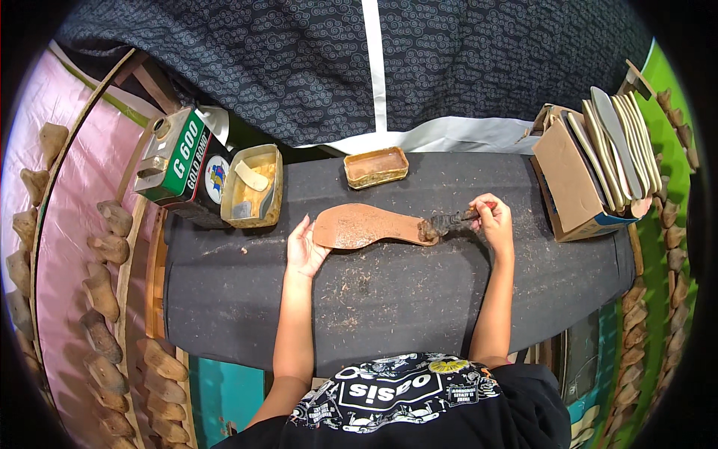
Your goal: The person takes shoe soles from a box one at a time, applies adhesive to each sole with a brush, and places the glued soles into a basket on the floor.
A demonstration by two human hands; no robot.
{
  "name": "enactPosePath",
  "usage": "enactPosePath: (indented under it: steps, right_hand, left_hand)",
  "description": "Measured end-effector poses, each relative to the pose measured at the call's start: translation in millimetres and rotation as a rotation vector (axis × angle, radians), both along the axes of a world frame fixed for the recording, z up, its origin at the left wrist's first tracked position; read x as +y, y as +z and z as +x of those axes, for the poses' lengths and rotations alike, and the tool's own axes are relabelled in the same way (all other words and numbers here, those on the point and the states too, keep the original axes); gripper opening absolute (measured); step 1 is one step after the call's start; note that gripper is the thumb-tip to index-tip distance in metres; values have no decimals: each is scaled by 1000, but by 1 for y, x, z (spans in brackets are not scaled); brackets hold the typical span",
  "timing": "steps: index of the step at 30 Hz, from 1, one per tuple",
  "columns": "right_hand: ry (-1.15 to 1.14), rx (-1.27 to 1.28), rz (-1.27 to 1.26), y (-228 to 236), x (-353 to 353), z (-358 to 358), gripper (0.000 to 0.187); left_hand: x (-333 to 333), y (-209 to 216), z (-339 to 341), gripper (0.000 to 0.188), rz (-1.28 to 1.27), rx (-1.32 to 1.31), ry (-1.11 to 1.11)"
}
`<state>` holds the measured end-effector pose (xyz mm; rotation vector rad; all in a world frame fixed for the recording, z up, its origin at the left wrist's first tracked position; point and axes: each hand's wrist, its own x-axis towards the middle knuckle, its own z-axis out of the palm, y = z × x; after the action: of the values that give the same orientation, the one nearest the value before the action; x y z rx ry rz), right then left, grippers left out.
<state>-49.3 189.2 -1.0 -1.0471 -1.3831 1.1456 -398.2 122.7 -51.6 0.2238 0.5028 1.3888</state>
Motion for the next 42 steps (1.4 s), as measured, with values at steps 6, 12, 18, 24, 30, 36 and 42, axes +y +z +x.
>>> enactPosePath:
  steps: [6,12,18,24,30,36,42]
  right_hand:
    - [110,113,41,2,-4,-40,13]
    - [168,21,-40,0,-5,-25,11]
    - [132,-128,-53,7,-6,6,10]
    - [125,9,-42,14,-9,-13,10]
    - [175,-37,-18,4,-5,-17,11]
    - [41,-67,-53,1,-4,23,11]
    - [56,-15,-30,7,-5,4,11]
  left_hand:
    - [0,-2,1,40,32,-29,-26]
    - [-1,-5,0,42,20,-61,-23]
    - [-2,-3,-2,43,16,-37,-17]
    - [0,-5,-2,43,36,-79,-54]
    - [-1,-4,-2,42,30,-124,-88]
    - [0,-3,-2,42,7,-93,-80]
    - [0,-14,-5,38,24,-116,-58]
